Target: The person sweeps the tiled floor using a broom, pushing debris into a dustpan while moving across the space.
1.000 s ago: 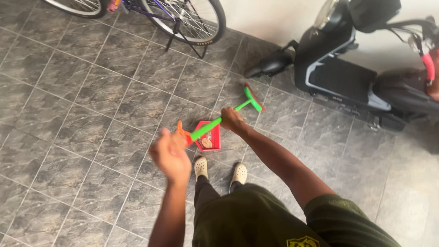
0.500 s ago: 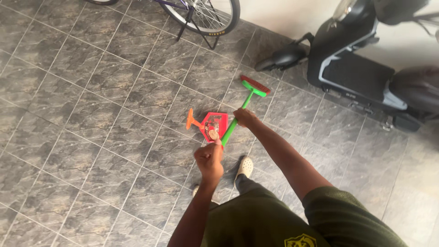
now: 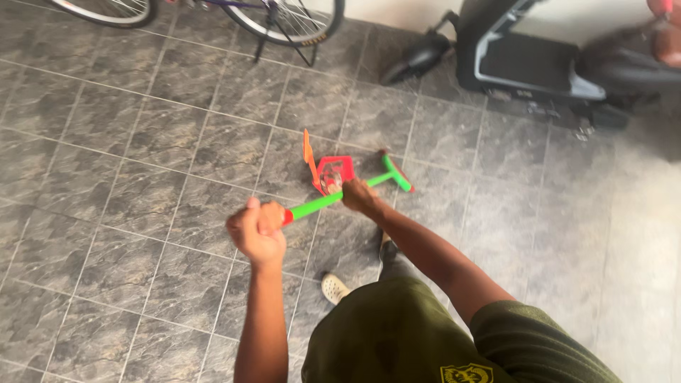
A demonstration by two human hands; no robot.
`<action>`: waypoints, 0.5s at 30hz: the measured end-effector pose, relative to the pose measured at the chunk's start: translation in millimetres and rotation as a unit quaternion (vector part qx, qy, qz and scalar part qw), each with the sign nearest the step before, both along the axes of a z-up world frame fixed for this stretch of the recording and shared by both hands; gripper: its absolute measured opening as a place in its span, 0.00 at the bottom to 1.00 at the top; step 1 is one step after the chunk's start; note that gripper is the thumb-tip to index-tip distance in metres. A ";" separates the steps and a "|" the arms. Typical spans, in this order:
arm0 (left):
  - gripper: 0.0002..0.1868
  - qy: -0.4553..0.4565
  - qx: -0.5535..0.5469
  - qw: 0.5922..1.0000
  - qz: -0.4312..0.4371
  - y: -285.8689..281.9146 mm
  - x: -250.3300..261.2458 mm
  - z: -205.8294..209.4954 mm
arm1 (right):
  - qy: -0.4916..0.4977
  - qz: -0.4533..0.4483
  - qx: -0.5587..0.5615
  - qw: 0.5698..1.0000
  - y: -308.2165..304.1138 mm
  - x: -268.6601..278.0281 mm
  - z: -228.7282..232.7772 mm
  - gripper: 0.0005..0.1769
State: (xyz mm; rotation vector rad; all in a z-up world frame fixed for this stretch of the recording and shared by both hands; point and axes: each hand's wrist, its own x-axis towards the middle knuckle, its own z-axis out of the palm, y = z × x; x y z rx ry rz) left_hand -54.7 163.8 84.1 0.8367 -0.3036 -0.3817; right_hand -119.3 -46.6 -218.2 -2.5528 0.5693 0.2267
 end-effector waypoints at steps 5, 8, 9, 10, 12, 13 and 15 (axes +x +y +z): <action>0.26 -0.065 -0.046 0.986 -0.146 10.8 6.1 -9.6 | 0.000 -0.181 -0.032 0.983 -5.8 -51.5 20.6 0.09; 0.24 0.011 -0.019 0.991 -0.129 -26.1 -19.8 -41.9 | 0.011 -0.217 -0.047 0.975 -28.5 -100.1 10.4 0.08; 0.22 0.024 -0.006 0.992 -0.122 -38.1 -33.0 -52.7 | 0.001 -0.251 -0.034 0.967 -33.1 -115.6 5.2 0.06; 0.20 0.019 0.017 0.990 -0.136 -47.3 -45.8 -62.6 | -0.008 -0.284 -0.022 0.958 -38.6 -131.3 1.5 0.05; 0.22 0.006 0.058 0.983 -0.172 -60.5 -59.8 -78.1 | -0.077 -0.218 -0.094 0.968 -41.8 -153.4 -2.4 0.05; 0.26 0.002 0.078 0.978 -0.194 -62.2 -64.8 -84.1 | -0.080 -0.218 -0.093 0.968 -40.6 -159.2 -3.4 0.05; 0.28 -0.011 0.107 0.972 -0.210 -58.7 -72.4 -91.0 | 0.089 -0.253 -0.007 0.963 -40.0 -161.6 -3.5 0.04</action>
